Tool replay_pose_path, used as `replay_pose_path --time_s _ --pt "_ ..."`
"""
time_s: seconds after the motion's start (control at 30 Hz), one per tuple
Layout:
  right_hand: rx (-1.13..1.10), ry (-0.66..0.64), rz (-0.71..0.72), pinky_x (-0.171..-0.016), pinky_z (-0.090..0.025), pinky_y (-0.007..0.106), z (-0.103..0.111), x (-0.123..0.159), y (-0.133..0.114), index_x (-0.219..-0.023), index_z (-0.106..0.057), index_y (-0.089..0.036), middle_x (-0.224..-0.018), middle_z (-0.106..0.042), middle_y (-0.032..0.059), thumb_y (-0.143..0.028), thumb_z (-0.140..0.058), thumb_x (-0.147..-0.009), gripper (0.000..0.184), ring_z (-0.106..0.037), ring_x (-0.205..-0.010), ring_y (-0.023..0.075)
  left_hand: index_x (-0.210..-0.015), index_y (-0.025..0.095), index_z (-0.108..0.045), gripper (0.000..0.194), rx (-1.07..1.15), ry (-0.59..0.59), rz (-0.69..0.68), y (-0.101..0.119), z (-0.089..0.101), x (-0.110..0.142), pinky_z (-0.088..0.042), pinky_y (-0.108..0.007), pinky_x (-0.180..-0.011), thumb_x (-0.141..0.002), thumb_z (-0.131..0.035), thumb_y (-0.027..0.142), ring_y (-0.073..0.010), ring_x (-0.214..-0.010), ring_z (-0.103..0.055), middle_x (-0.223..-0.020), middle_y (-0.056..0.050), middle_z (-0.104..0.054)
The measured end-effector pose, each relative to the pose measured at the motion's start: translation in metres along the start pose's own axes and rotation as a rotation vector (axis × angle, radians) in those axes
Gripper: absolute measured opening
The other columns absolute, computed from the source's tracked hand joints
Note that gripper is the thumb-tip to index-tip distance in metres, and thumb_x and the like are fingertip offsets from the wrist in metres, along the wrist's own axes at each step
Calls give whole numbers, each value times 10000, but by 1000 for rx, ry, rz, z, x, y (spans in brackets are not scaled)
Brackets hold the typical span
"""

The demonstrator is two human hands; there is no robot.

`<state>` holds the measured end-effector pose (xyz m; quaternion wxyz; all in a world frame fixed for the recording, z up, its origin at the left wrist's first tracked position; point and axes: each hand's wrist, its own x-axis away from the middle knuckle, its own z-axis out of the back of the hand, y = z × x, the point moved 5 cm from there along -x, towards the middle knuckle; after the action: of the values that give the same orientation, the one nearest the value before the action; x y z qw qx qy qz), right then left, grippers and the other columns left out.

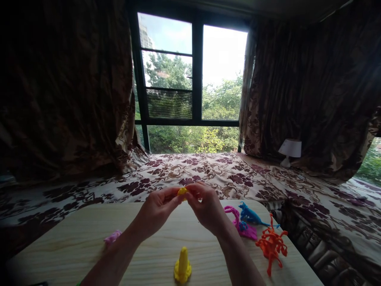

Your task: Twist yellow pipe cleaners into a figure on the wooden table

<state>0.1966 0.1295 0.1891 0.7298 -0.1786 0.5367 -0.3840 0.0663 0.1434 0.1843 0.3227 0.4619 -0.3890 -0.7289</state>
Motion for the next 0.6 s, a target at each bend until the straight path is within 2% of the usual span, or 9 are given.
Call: replay_pose_path --time_s 0.2,0.27,0.43,0.5,0.6 --pt "94 116 44 -629 -460 251 -8 1 -4 -839 -623 -196 -770 -583 4 -132 -516 -806 129 -557 -698 130 -926 203 -660 224 -230 197 -56 2 0 3 -442 -282 -728 -794 -497 282 -166 -757 -561 -782 -23 -635" --pt "90 147 26 -654 -468 261 -9 1 1 -871 -622 -195 -813 -591 13 -151 -505 -818 137 -566 -732 137 -946 202 -649 234 -214 251 -54 -2 0 2 -438 -288 -745 -790 -504 301 -171 -788 -565 -805 -24 -635" --pt "-107 26 -91 -624 -510 262 -9 2 15 -1188 -478 -233 -905 -622 24 -185 -517 -815 378 -600 -758 145 -1121 197 -535 392 171 197 133 -19 -3 -4 -475 -277 -647 -763 -536 355 -137 -643 -580 -701 3 -639" --pt "-116 -8 -87 -627 -515 261 -7 2 13 -1173 -493 -236 -906 -620 21 -169 -530 -802 379 -602 -760 144 -1133 188 -514 421 264 168 198 -20 -3 -4 -482 -282 -648 -746 -559 347 -126 -610 -583 -676 8 -644" --pt "-81 -24 -41 -625 -514 247 -5 1 6 -1072 -569 -222 -938 -592 26 -140 -536 -791 294 -592 -793 143 -1047 184 -529 344 313 96 242 -17 -2 -3 -483 -294 -678 -737 -581 323 -135 -653 -604 -678 3 -654"
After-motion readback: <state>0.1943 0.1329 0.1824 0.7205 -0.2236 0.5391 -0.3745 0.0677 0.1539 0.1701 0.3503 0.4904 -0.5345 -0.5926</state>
